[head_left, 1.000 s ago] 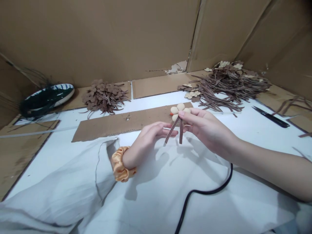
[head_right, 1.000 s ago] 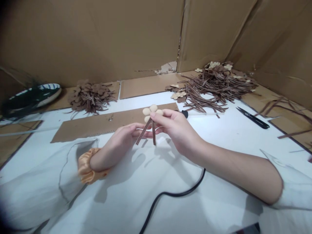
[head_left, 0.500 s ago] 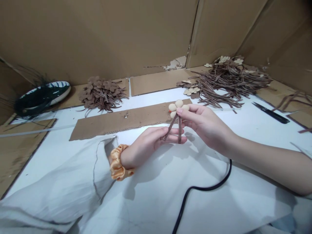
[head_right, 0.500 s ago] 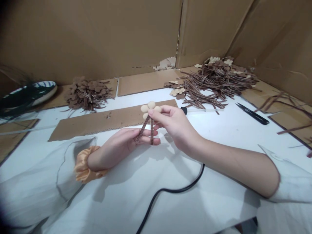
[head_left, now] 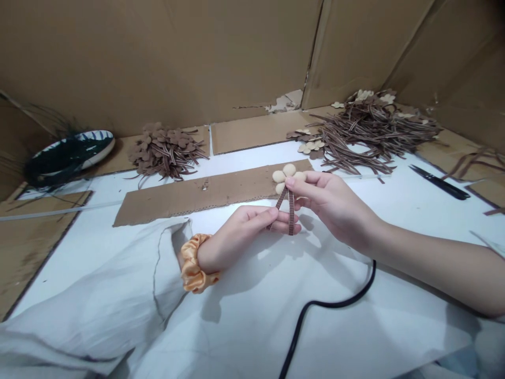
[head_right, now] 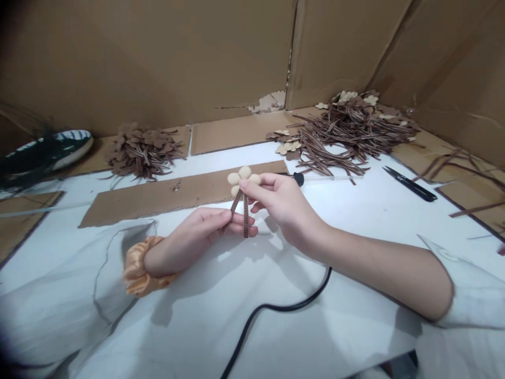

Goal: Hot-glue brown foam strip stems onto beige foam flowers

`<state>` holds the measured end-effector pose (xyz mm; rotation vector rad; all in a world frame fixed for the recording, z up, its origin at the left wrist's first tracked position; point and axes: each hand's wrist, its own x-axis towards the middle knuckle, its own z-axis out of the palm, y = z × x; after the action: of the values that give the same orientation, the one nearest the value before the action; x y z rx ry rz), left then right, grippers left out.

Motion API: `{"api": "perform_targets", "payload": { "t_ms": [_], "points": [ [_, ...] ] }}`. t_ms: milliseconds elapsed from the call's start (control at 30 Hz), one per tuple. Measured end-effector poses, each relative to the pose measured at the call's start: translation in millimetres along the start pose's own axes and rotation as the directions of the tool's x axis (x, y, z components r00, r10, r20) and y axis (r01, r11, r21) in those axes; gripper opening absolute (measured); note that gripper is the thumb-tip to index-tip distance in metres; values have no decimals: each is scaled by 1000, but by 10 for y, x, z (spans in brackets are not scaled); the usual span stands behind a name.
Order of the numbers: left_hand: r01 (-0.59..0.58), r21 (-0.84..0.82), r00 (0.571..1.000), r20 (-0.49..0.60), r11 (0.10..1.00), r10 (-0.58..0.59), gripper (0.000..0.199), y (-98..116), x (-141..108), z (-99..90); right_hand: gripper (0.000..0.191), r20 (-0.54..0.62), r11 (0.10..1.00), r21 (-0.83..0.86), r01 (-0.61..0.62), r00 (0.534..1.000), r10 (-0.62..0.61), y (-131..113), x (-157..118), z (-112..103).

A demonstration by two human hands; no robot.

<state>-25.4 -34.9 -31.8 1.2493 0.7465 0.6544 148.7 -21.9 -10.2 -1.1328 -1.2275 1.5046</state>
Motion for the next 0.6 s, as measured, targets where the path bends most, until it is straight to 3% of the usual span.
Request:
{"api": "perform_targets", "payload": {
  "t_ms": [400,600],
  "points": [
    [38,214,999,-45,976,-29,30,106,-15,73,31,-11,994,-88,63,998,-64,-9,-17,-11],
    [50,247,997,-73,968,-33,30,113,-10,87,29,15,997,-49,67,998,-66,-11,-16,-11]
  ]
}}
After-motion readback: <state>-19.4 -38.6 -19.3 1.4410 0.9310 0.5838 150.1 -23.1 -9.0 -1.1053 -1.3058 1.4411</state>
